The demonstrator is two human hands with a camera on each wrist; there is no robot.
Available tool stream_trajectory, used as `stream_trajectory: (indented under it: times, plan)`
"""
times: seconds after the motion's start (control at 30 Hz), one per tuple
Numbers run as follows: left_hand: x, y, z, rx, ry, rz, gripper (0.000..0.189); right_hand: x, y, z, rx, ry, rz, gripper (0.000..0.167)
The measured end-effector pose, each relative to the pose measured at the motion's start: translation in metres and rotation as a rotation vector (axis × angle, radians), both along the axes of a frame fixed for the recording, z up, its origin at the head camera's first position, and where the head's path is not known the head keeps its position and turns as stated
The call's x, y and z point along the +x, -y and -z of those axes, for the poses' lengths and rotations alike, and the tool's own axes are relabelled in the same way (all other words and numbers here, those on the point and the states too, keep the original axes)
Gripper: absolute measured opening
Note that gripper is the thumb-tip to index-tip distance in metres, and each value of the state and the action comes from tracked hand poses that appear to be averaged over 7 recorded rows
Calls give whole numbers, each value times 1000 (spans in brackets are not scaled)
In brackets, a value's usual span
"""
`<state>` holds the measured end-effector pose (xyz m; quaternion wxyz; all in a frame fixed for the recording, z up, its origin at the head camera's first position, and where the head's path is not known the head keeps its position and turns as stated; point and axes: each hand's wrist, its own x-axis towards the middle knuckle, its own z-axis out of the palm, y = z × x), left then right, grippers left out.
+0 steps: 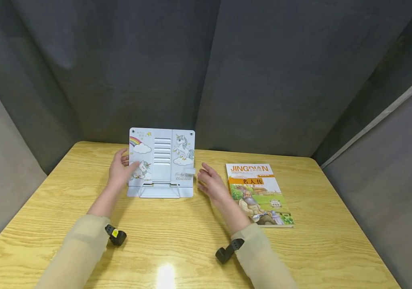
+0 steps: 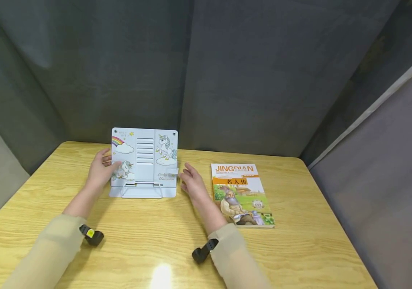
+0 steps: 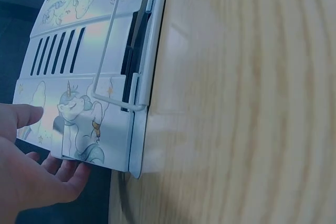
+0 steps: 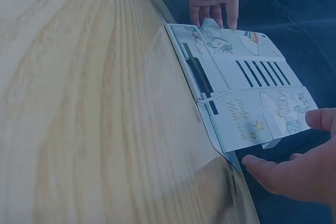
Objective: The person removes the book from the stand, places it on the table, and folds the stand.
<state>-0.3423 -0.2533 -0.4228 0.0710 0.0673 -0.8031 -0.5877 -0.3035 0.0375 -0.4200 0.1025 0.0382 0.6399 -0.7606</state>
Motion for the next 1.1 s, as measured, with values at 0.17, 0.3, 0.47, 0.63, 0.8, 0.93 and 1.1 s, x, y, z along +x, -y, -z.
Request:
stream_trajectory:
  times: [0.17, 0.3, 0.47, 0.63, 0.8, 0.93, 1.1]
  plan:
    - [-7, 1, 1, 5, 16, 3, 72, -3, 4, 2, -11, 3, 3, 60]
    - [-13, 2, 2, -35, 18, 7, 70, -5, 8, 5, 11, 17, 17, 60]
    - [-20, 3, 4, -43, 45, 25, 71, -8, 12, 8, 33, 24, 6, 60]
    - [-27, 5, 6, -22, 51, 72, 71, -8, 15, 6, 41, 23, -32, 60]
    - [-32, 6, 8, 11, 58, 93, 67, -9, 17, 8, 66, 15, -20, 59]
    - [-34, 7, 9, 31, 75, 86, 65, -9, 19, 7, 83, 18, -11, 57]
    - [-36, 8, 8, 33, 72, 82, 60, -10, 20, 8, 101, 21, -7, 55]
